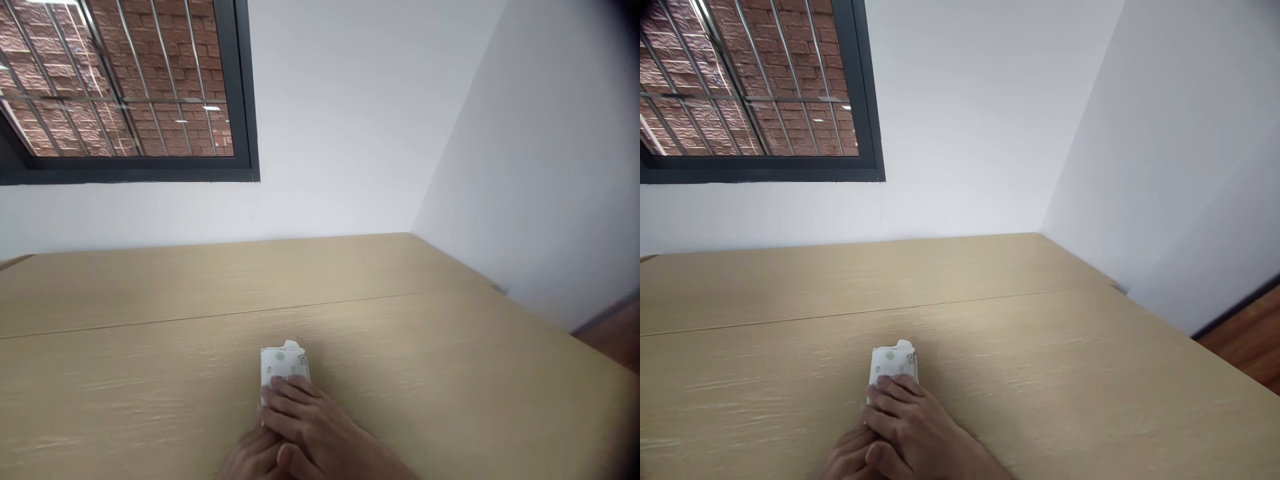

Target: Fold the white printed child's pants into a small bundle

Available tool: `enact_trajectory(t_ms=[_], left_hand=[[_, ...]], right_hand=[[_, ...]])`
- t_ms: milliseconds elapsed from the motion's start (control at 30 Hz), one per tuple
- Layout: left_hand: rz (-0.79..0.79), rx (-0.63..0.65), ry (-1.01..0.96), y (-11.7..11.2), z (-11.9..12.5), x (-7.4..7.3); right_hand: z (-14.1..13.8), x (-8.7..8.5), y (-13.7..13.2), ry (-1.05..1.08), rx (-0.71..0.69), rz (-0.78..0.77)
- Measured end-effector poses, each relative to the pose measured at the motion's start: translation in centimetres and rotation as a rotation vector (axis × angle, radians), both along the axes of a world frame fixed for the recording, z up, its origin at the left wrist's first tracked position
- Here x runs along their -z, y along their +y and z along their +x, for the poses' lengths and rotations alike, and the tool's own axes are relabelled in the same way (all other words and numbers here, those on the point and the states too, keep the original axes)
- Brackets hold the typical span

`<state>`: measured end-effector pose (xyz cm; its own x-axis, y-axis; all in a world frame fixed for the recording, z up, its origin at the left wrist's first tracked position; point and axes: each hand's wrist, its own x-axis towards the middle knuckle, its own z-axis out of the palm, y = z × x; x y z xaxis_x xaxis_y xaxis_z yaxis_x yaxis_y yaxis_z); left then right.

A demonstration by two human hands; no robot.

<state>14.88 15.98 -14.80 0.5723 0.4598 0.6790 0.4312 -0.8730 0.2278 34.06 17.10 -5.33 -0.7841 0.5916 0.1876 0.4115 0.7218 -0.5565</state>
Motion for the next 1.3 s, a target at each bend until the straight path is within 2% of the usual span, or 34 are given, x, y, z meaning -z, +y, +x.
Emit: enact_trajectory(t_ms=[233,400,567,667,800,900,1000,1100,1200,1300], left_hand=[[0.216,0.074,0.211,0.5,-0.1,-2.8],[0.247,0.067,0.273,0.6,-0.3,-3.0],[0.258,0.077,0.3,0.6,-0.6,-3.5],[0.146,-0.009,0.213,0.4,-1.0,-4.0],[-0.229,-0.347,-0.005,0.2,-1.9,-4.1],[-0.459,-0.479,-0.036,0.4,-2.3,-3.9],[-0.525,-0.541,-0.014,0.7,-2.2,-3.4],[-0.512,-0.56,0.011,0.7,-1.8,-2.8],[-0.523,-0.52,0.004,0.5,-1.3,-2.4],[-0.613,-0.465,-0.064,0.4,-0.8,-2.1]], right_hand=[[1.0,2.3,0.6,-0.075,0.195,0.012],[0.4,3.9,1.0,-0.121,0.319,0.029],[0.1,4.7,1.2,-0.118,0.435,0.018],[0.2,5.1,1.5,-0.054,0.47,0.0],[0.7,5.9,2.2,0.15,0.628,-0.001],[0.8,6.2,2.8,0.261,0.711,0.047],[0.6,6.2,3.1,0.315,0.741,0.118],[0.1,5.9,3.0,0.341,0.727,0.122],[-0.1,5.8,2.9,0.347,0.71,0.111],[-0.1,6.2,3.1,0.374,0.719,0.133]])
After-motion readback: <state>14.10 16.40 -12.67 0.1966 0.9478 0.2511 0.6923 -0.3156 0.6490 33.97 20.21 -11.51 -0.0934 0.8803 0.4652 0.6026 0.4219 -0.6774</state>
